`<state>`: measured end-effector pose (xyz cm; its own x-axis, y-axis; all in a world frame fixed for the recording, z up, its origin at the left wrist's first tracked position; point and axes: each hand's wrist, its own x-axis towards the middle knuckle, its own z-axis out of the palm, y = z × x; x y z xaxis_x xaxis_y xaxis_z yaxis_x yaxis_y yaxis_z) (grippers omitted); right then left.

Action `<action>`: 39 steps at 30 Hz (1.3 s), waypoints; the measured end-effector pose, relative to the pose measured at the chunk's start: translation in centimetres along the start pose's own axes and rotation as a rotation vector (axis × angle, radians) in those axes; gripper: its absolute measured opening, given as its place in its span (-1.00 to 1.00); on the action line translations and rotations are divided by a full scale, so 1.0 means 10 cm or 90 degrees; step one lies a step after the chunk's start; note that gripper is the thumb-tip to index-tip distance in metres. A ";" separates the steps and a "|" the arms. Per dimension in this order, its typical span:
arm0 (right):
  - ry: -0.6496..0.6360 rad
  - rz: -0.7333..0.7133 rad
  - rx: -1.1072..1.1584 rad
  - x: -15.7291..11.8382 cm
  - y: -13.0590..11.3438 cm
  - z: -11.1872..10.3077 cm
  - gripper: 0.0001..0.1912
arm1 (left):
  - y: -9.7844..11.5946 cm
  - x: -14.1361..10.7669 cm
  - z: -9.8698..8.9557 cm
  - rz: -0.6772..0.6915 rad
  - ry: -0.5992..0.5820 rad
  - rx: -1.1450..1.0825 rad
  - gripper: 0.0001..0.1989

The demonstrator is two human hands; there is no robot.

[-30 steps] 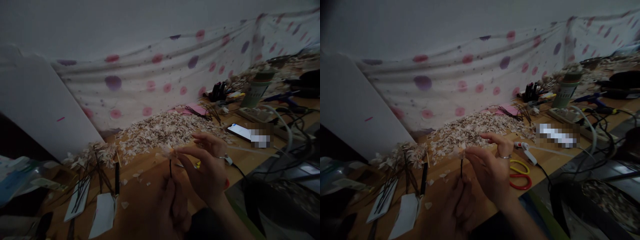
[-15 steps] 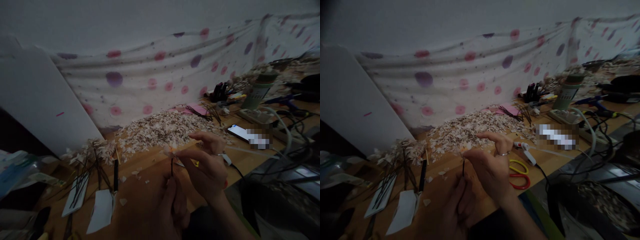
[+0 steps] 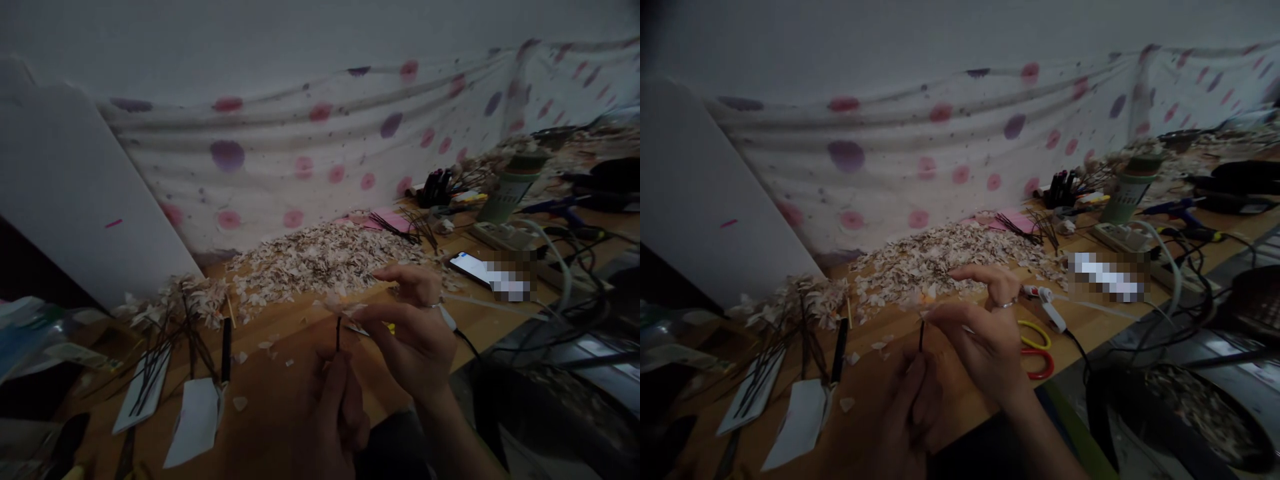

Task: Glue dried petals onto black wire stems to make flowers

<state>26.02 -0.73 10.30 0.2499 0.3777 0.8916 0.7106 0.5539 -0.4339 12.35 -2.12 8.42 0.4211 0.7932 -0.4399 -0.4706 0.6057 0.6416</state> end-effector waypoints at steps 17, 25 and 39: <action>-0.023 0.038 0.036 0.06 0.01 0.03 -0.84 | -0.02 0.00 0.03 0.007 -0.028 0.012 -0.47; 0.030 0.053 0.016 -0.05 -0.06 -0.14 -0.77 | 0.08 0.01 0.02 -0.052 -0.009 -0.086 -0.50; -0.076 -0.028 -0.114 -0.11 -0.08 -0.10 -0.89 | 0.08 -0.10 0.18 -0.023 0.053 -0.077 -0.49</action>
<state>25.82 -2.35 9.83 0.1442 0.4478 0.8824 0.8273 0.4348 -0.3558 12.98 -2.52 10.54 0.3760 0.7697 -0.5159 -0.5486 0.6336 0.5455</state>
